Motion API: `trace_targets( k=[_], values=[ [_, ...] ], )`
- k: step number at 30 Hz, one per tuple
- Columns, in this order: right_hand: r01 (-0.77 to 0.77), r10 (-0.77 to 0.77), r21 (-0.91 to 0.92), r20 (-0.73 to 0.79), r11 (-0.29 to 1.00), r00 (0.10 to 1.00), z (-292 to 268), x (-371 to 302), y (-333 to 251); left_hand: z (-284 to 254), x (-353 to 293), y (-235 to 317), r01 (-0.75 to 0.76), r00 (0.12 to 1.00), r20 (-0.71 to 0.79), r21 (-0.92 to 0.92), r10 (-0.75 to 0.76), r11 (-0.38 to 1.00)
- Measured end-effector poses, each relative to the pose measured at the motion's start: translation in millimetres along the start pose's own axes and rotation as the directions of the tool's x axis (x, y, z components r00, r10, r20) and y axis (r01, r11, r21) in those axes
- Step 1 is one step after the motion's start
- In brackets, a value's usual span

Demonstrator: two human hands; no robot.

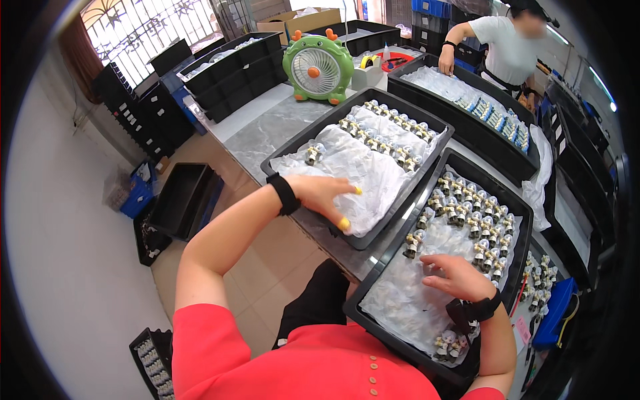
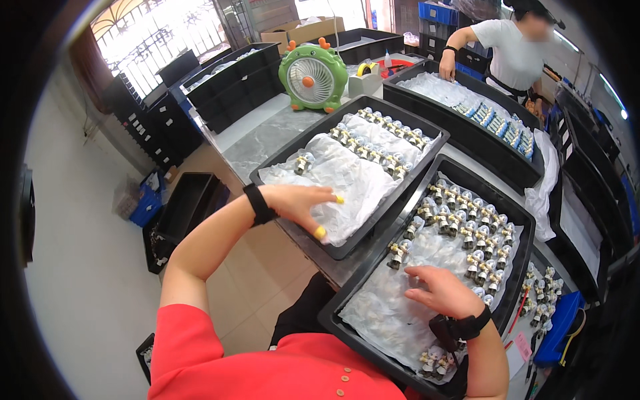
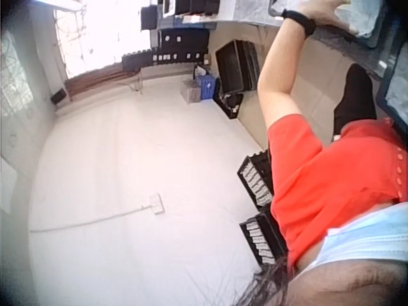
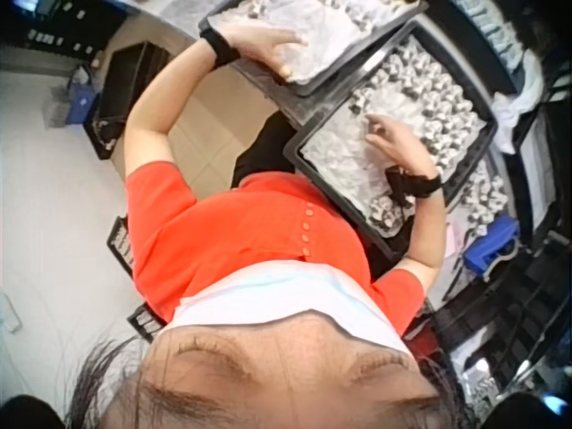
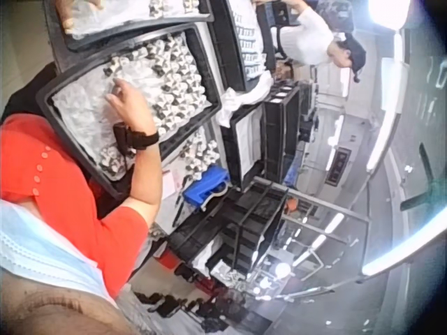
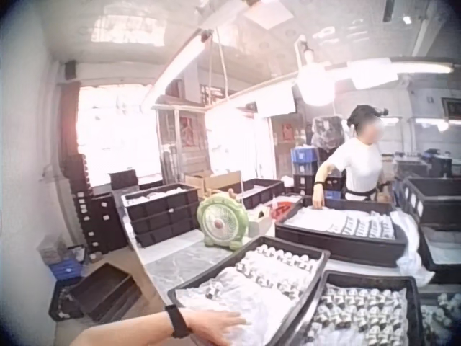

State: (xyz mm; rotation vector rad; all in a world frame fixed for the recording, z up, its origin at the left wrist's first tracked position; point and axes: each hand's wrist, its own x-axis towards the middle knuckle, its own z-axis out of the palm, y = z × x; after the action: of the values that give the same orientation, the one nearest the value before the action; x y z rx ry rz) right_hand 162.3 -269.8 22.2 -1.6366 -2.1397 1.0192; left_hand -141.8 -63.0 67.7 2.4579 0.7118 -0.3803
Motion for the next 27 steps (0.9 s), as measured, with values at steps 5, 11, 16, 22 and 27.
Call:
trace_targets(
  k=[5, 11, 16, 22, 27],
  values=[
    [0.064, -0.042, 0.097, -0.213, 0.993, 0.976, -1, 9, -14, 25, 3, 11, -0.149, 0.983, -0.119, -0.106, 0.137, 0.983],
    [0.099, -0.095, -0.009, -0.359, 0.995, 0.928, 7, 20, -19, 20, 4, -8, -0.216, 0.920, -0.386, -0.364, 0.064, 0.906],
    [0.205, -0.242, -0.135, -0.405, 0.970, 0.882, 3, 43, -42, 8, -3, -20, -0.120, 0.921, -0.357, -0.638, -0.154, 0.760],
    [0.285, -0.353, -0.280, -0.235, 0.917, 0.906, -17, 104, -78, 6, -3, -35, -0.360, 0.884, -0.434, -0.870, -0.175, 0.338],
    [0.247, -0.293, -0.356, -0.081, 0.901, 0.953, -4, 139, -77, 21, 2, -44, -0.486, 0.814, -0.536, -0.839, -0.221, 0.246]
  ],
)
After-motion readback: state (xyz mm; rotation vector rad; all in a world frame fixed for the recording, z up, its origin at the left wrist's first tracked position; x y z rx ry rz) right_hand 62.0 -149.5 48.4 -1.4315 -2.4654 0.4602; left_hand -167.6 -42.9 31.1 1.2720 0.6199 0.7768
